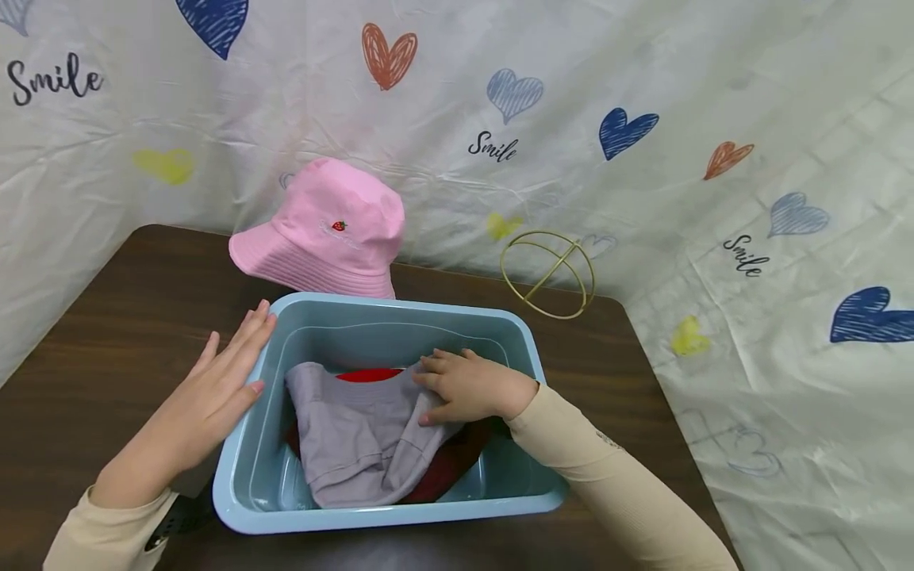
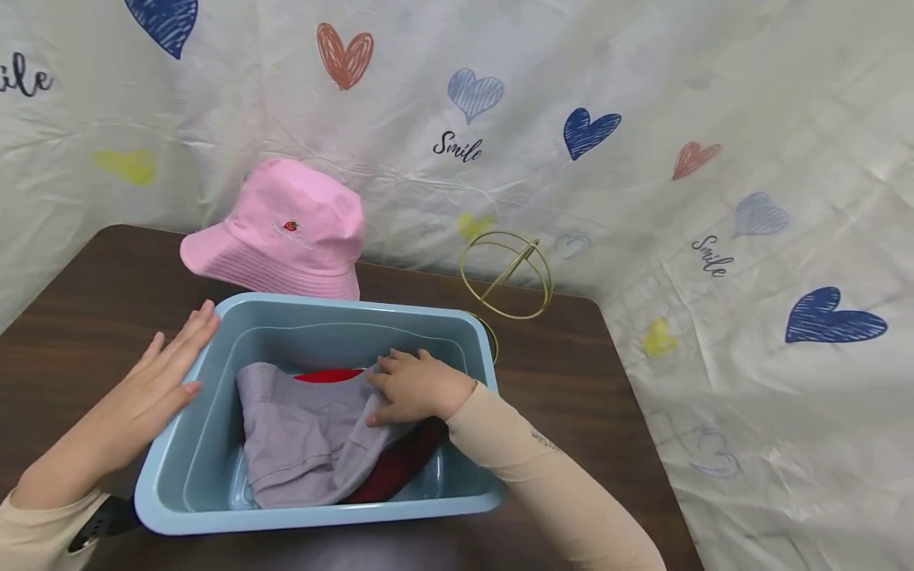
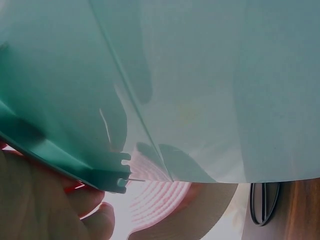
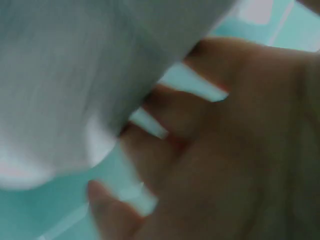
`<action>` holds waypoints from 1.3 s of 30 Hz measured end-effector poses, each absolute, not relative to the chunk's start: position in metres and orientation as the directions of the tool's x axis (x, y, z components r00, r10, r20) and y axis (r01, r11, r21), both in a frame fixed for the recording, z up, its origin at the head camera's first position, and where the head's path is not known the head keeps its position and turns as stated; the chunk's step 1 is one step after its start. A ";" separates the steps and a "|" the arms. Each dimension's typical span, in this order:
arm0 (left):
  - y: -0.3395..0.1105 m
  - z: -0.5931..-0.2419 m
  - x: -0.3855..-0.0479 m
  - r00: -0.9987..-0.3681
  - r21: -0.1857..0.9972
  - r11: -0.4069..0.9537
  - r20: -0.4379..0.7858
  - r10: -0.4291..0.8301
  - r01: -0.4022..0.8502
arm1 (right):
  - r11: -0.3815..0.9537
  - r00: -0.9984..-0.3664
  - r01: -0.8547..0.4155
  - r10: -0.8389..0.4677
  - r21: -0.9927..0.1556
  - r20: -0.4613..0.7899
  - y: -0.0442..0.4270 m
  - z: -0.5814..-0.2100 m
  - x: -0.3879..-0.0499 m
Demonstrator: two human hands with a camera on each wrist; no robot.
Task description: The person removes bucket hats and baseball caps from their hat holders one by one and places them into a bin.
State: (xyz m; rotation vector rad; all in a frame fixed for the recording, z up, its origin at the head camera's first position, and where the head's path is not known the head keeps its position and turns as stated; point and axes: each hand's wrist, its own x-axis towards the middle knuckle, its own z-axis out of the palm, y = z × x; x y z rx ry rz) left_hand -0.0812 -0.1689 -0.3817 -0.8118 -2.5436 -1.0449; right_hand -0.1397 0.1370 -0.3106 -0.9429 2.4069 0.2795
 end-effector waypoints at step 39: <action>-0.167 -0.383 -0.082 -0.821 0.585 0.577 0.435 0.369 0.570 | 0.643 -0.589 -0.740 -0.762 -0.199 -0.271 0.131 -0.325 -0.152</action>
